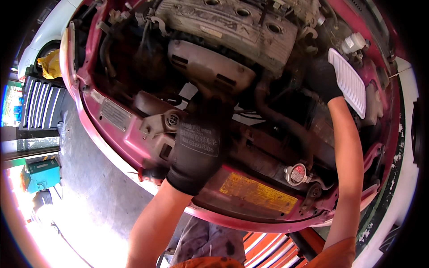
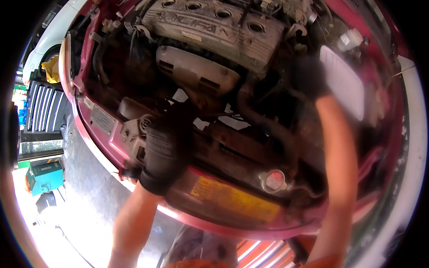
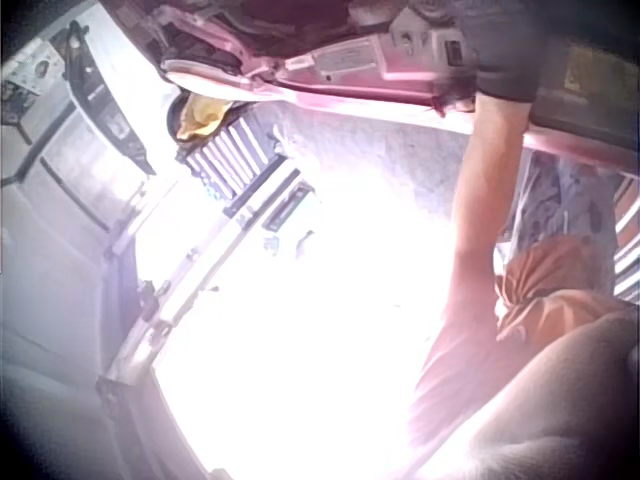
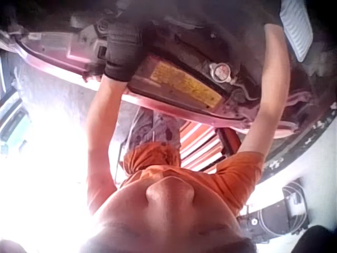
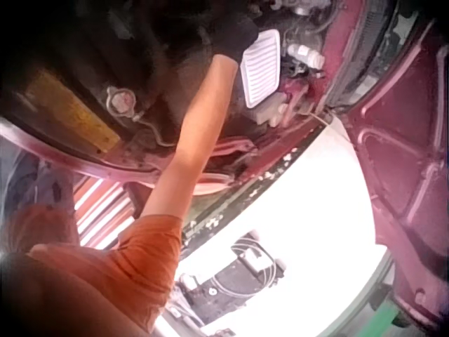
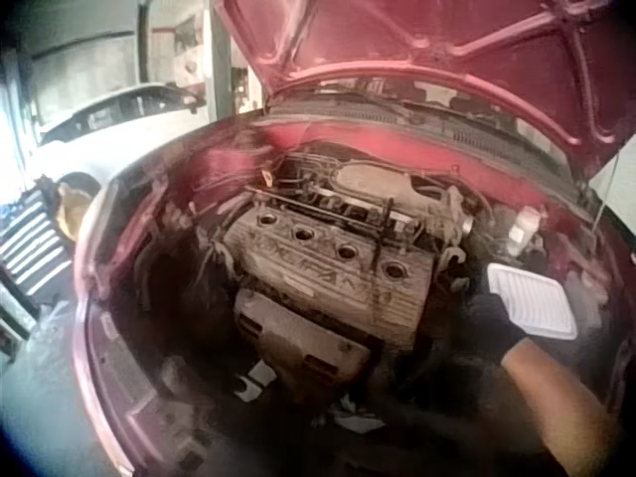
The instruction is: The person removes a set of wires and components from the car engine and places them on a metal tray. They then retrieve a wrench from a tool drawer and use it to loosen bolts on the engine block and near the battery.
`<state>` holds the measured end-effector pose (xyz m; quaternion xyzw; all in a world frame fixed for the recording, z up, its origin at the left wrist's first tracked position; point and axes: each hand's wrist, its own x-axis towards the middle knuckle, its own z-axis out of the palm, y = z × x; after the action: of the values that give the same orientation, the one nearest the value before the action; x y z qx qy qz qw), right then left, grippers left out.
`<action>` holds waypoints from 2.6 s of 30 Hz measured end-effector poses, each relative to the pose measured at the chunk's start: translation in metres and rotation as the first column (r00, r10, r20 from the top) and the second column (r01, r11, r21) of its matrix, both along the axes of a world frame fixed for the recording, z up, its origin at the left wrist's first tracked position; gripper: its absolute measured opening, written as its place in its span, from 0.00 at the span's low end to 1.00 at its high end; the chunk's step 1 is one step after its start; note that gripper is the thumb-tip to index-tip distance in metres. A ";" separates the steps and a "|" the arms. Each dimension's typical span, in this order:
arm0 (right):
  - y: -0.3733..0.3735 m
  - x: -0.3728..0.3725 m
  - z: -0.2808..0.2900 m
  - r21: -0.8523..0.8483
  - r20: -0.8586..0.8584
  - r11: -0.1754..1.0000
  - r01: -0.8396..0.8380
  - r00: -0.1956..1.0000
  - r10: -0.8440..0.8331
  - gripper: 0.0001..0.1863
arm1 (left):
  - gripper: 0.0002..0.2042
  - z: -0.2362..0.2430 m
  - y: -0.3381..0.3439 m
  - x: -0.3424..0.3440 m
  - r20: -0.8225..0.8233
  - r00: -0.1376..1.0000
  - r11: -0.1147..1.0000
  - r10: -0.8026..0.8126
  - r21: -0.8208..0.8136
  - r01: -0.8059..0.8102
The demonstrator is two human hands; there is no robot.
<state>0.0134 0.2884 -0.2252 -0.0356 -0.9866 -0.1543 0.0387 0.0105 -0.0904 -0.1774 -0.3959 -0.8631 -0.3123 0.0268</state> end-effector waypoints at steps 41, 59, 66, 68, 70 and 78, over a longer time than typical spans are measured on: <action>-0.035 -0.008 0.075 -0.267 -0.212 0.934 -0.239 0.960 0.185 0.15 | 0.20 -0.027 -0.011 -0.010 0.196 0.980 0.988 -0.036 -0.140 0.064; -0.116 -0.018 0.070 -0.259 0.127 0.933 0.251 0.966 -0.224 0.19 | 0.37 0.005 0.005 -0.041 0.488 0.818 0.910 -0.303 0.403 0.096; -0.192 0.014 0.117 -0.824 0.281 0.478 0.304 0.952 -0.122 0.13 | 0.37 0.025 0.046 -0.065 0.383 0.832 0.882 -0.402 0.406 0.239; -0.191 0.019 0.115 -0.809 0.280 0.488 0.328 0.945 -0.172 0.17 | 0.38 0.019 0.054 -0.064 0.382 0.813 0.884 -0.439 0.346 0.315; -0.187 0.019 0.109 -0.786 0.198 0.534 0.312 0.945 -0.260 0.18 | 0.38 0.021 0.067 -0.069 0.420 0.782 0.887 -0.460 0.251 0.387; -0.087 0.023 0.067 -0.696 -0.141 0.677 0.241 0.878 -0.457 0.08 | 0.24 0.016 0.124 -0.154 0.155 0.892 0.883 -0.424 0.291 0.369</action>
<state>0.0367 0.2009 -0.1586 -0.2601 -0.9322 0.2063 0.1442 -0.1438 0.0338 -0.1613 -0.5222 -0.7137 -0.4599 -0.0806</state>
